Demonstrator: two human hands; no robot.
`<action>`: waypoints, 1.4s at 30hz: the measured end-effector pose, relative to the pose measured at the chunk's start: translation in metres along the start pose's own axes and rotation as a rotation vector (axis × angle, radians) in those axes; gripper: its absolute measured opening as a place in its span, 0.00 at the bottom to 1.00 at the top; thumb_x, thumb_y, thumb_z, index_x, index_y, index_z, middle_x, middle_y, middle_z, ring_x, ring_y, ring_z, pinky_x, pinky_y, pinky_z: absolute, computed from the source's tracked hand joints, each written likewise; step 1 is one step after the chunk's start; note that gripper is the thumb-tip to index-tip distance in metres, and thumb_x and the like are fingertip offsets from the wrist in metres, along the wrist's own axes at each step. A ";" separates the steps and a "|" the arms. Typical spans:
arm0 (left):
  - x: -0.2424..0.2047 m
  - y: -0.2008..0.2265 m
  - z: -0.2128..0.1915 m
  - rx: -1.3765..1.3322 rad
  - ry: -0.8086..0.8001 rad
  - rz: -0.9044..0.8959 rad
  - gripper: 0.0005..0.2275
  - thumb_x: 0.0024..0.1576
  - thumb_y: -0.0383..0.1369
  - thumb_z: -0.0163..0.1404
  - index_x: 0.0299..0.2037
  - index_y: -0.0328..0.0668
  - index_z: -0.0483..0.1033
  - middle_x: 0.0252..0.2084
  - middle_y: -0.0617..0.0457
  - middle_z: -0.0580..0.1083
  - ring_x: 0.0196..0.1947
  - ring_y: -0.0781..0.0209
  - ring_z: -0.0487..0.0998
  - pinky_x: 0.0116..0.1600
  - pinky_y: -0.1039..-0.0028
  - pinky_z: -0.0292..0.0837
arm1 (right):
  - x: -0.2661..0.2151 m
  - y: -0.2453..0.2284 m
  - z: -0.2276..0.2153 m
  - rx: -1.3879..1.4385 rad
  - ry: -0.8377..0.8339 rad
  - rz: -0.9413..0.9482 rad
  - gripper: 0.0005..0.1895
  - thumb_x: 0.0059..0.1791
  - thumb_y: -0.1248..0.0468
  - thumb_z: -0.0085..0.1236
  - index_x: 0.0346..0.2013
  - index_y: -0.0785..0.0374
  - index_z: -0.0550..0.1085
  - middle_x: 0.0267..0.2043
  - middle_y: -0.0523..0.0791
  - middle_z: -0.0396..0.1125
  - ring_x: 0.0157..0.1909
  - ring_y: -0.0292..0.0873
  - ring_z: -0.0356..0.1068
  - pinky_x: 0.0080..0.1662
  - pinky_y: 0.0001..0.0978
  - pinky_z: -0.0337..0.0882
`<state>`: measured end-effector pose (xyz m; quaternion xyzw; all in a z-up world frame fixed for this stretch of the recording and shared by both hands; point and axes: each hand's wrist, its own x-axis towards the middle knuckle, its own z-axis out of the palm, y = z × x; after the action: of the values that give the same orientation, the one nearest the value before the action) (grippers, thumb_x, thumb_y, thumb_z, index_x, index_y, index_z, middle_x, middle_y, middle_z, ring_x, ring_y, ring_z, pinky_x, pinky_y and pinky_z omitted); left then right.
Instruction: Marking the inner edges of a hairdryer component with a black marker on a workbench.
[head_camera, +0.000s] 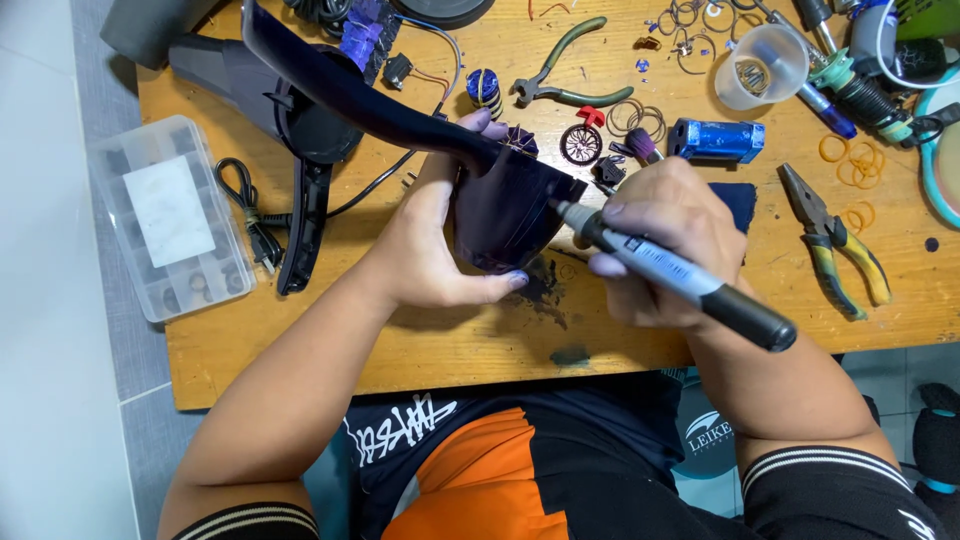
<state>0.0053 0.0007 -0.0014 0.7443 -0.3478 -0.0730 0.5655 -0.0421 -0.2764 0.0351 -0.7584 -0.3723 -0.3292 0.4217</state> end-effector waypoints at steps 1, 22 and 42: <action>0.001 0.001 0.000 0.001 0.001 0.001 0.58 0.49 0.40 0.81 0.84 0.27 0.50 0.86 0.36 0.56 0.92 0.38 0.53 0.96 0.55 0.46 | -0.005 0.003 -0.001 0.000 0.000 -0.002 0.13 0.64 0.60 0.57 0.50 0.72 0.71 0.35 0.53 0.69 0.36 0.51 0.71 0.41 0.44 0.74; -0.005 -0.014 0.012 -0.136 0.226 0.041 0.61 0.42 0.42 0.83 0.85 0.35 0.56 0.77 0.36 0.69 0.79 0.41 0.72 0.84 0.50 0.67 | -0.033 0.040 -0.002 0.011 0.210 -0.120 0.26 0.60 0.52 0.71 0.44 0.78 0.77 0.35 0.62 0.73 0.36 0.62 0.70 0.40 0.56 0.74; -0.003 -0.003 0.014 -0.184 0.284 -0.025 0.62 0.42 0.45 0.83 0.86 0.33 0.55 0.78 0.38 0.70 0.80 0.43 0.72 0.87 0.54 0.62 | -0.041 0.062 -0.010 0.129 0.273 -0.126 0.25 0.57 0.56 0.73 0.42 0.79 0.73 0.34 0.65 0.71 0.35 0.60 0.68 0.37 0.53 0.74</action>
<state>-0.0030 -0.0084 -0.0102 0.6965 -0.2470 -0.0055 0.6737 -0.0129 -0.3200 -0.0180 -0.6533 -0.3787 -0.4302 0.4946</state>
